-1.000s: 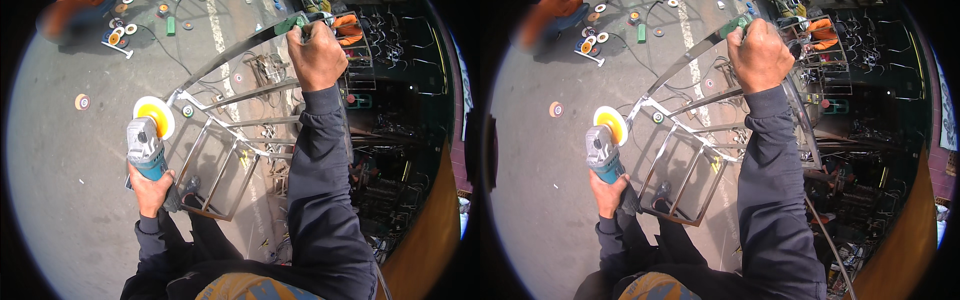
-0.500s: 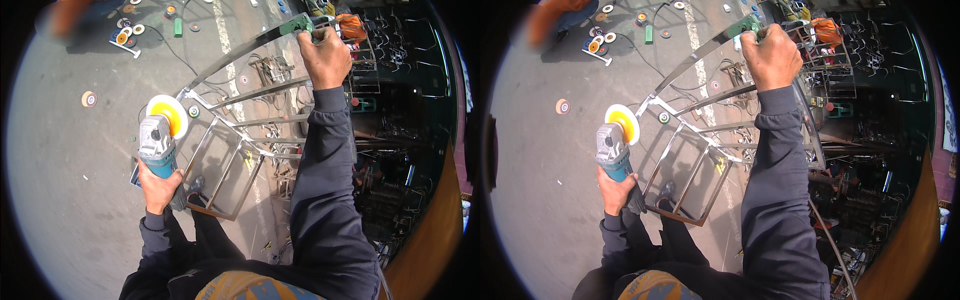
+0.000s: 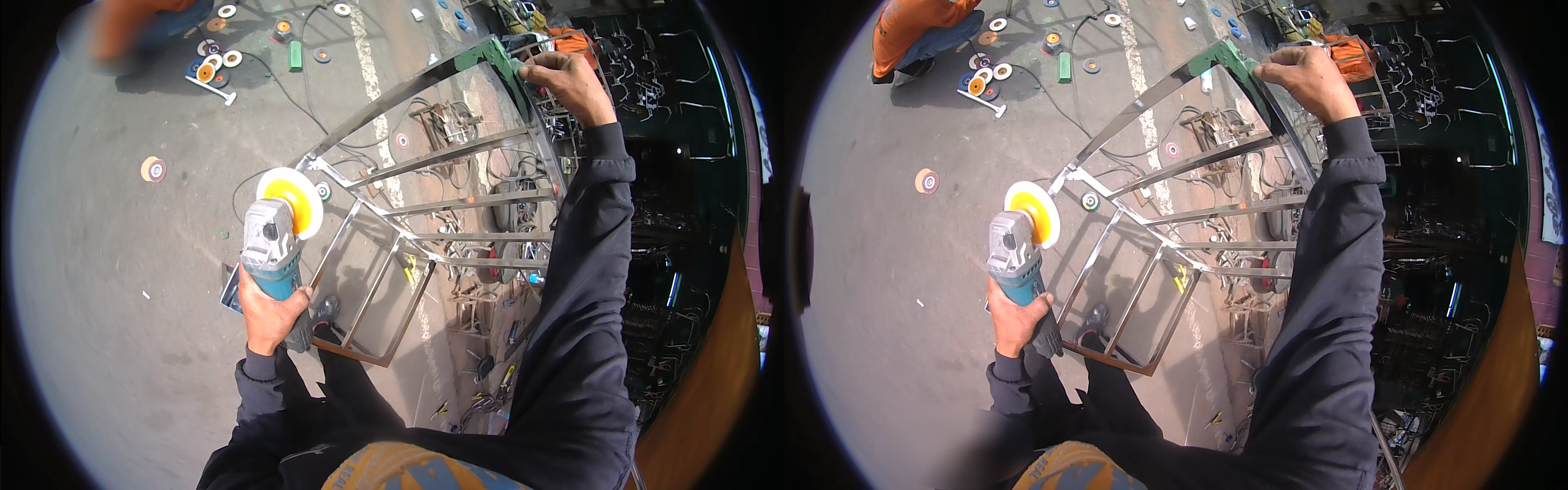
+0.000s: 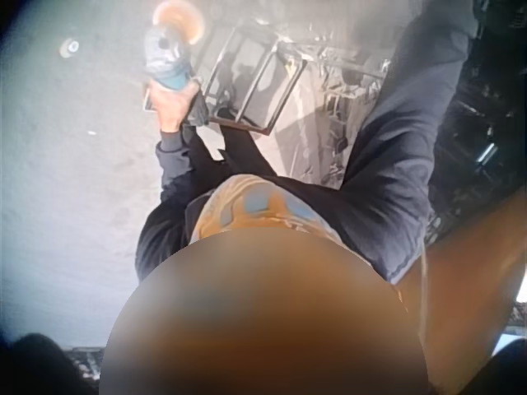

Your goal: The person uses an angle grinder with a polishing disc to grind and polish the edges of a rectangular metal frame. They hold the frame with one hand and move the grinder along the edges, occasionally repositioning the frame to access different sections.

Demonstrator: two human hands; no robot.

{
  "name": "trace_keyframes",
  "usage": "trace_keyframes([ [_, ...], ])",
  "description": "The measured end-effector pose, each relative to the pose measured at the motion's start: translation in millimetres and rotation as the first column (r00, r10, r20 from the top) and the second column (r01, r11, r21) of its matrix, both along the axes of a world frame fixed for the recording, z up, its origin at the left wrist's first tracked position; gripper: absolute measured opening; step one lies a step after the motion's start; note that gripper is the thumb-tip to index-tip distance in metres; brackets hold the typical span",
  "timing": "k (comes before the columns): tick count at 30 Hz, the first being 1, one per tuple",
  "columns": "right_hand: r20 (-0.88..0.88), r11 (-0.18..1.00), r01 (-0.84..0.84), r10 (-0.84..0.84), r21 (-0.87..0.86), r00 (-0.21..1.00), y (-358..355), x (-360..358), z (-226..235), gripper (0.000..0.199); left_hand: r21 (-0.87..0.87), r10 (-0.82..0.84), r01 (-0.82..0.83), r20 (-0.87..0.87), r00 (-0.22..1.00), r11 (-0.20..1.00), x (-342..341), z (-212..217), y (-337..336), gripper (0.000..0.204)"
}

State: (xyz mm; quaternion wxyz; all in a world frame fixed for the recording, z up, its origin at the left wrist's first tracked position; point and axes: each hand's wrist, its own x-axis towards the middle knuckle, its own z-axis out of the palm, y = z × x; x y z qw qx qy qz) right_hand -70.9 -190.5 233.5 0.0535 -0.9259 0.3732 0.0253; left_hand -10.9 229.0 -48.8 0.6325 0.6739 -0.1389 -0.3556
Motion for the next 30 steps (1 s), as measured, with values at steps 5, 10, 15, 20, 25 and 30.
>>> trace_keyframes([
  [5, 0.031, 0.999, -0.037, 0.037, -0.021, 0.999, -10.4, -14.5, -4.4, 0.034, -0.022, 0.001, -0.002, -0.047, 0.999, 1.000, 0.5, 3.6, -0.6, 0.071],
  [10, 0.406, 0.827, 0.325, -0.520, 0.459, 0.751, -13.4, -125.9, -1.3, 0.021, -0.054, 0.000, -0.001, -0.012, 1.000, 0.999, 6.7, 10.3, -11.7, 0.072],
  [15, 0.614, 0.740, 0.501, -0.663, 0.449, 0.429, -47.2, -235.1, -44.7, 0.018, -0.127, 0.021, -0.006, 0.117, 0.993, 0.992, 13.4, 24.8, -60.6, 0.070],
  [20, 0.524, 0.837, 0.510, -0.530, 0.197, 0.667, -67.7, -298.4, -83.1, 0.026, -0.321, 0.148, -0.051, 0.288, 0.946, 0.946, 11.2, 49.3, -122.9, 0.067],
  [25, 0.536, 0.959, 0.280, -0.259, 0.044, 0.803, -60.9, -295.4, -84.9, 0.020, -0.418, 0.356, -0.128, 0.529, 0.770, 0.899, 19.7, 62.3, -206.9, 0.063],
  [30, 0.567, 0.979, 0.192, -0.197, 0.069, 0.800, -47.5, -278.9, -80.7, 0.018, -0.465, 0.462, -0.213, 0.528, 0.713, 0.859, 11.3, 61.1, -249.5, 0.064],
])
